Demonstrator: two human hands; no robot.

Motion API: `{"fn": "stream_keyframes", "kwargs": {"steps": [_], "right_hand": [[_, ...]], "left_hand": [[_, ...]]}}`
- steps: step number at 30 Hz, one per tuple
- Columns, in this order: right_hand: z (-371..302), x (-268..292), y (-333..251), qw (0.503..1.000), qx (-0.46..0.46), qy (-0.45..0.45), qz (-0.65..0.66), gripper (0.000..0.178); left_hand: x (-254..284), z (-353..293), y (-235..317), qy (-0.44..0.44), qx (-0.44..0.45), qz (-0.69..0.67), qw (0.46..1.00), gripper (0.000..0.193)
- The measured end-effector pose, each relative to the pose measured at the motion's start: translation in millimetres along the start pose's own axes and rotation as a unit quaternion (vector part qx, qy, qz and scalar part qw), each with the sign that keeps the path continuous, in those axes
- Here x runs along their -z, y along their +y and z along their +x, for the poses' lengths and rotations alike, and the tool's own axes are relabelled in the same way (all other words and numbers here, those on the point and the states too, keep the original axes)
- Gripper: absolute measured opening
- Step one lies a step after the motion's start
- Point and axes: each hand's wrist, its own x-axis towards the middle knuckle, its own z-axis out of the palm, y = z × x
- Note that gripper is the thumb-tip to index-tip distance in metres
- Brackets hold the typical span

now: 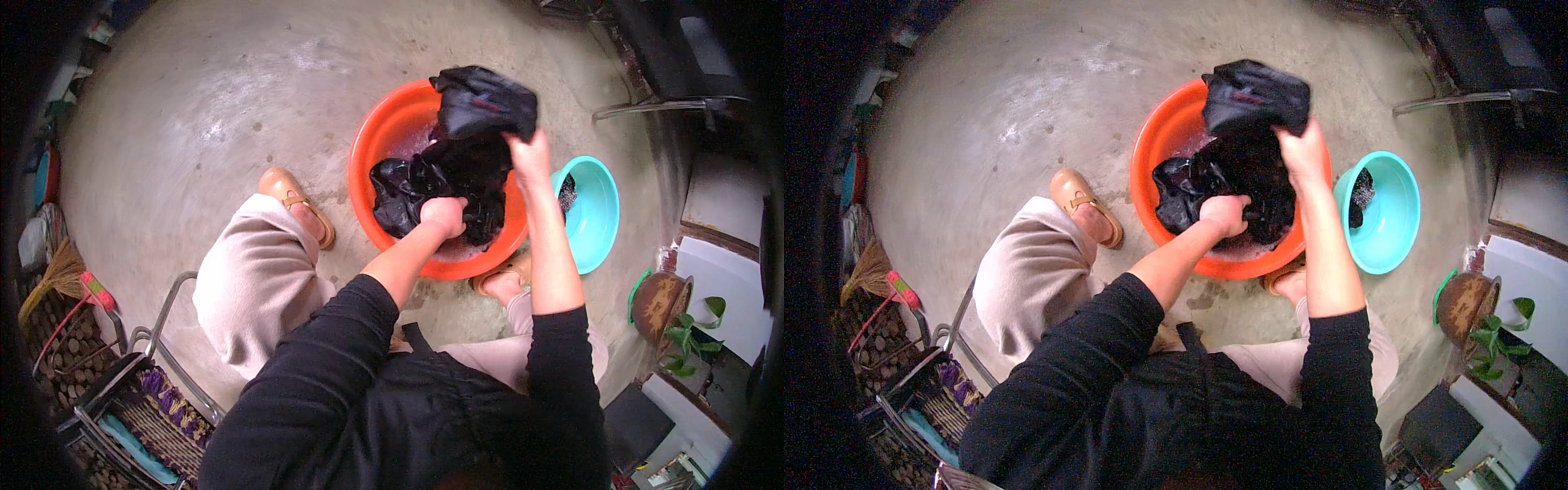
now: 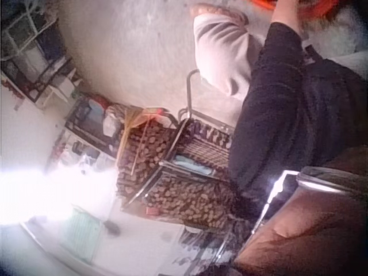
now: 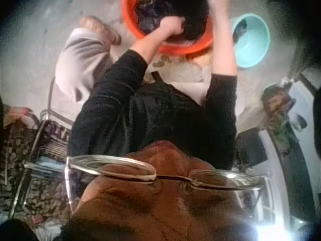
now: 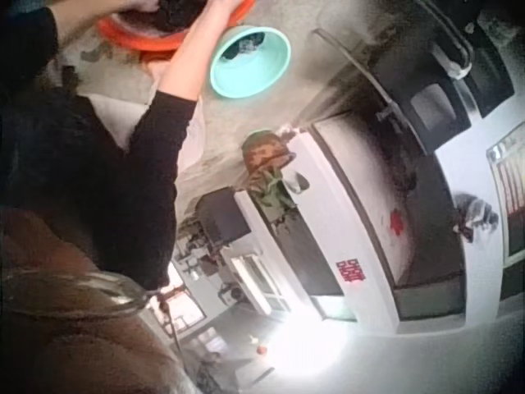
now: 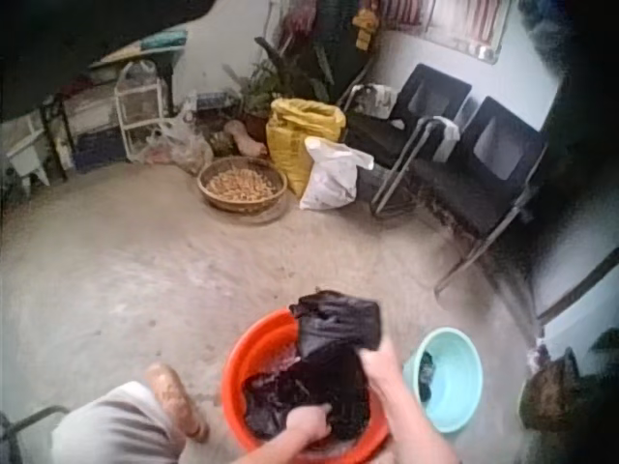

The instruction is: The person sits on the floor and hand-washes dark garments in an orange basin filled with soapy water, repeatedly submerging, agitating, and wringing the items. After washing, the person moves the basin to a tap, drains the soapy water, and refills the basin with fresh water.

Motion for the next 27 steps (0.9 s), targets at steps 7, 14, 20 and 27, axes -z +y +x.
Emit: {"fn": "stream_keyframes", "kwargs": {"steps": [7,14,20,27], "right_hand": [[-24.8,-15.4,85.4,0.795,0.089,-0.372,-0.471,0.081],[30.8,-26.9,95.9,0.849,0.143,-0.262,-0.435,0.055],[-8.4,-80.6,151.3,0.735,0.166,-0.315,-0.577,0.076],[16.9,-119.5,213.0,0.711,0.11,-0.397,-0.569,0.068]], "left_hand": [[15.8,-49.8,14.6,-0.023,-0.015,0.089,0.996,0.043],[107.9,20.6,-23.8,0.221,0.059,0.069,0.971,0.058],[66.4,59.9,-69.1,0.062,0.117,0.171,0.976,0.111],[23.8,98.2,-96.6,0.155,0.123,0.256,0.946,0.058]]}}
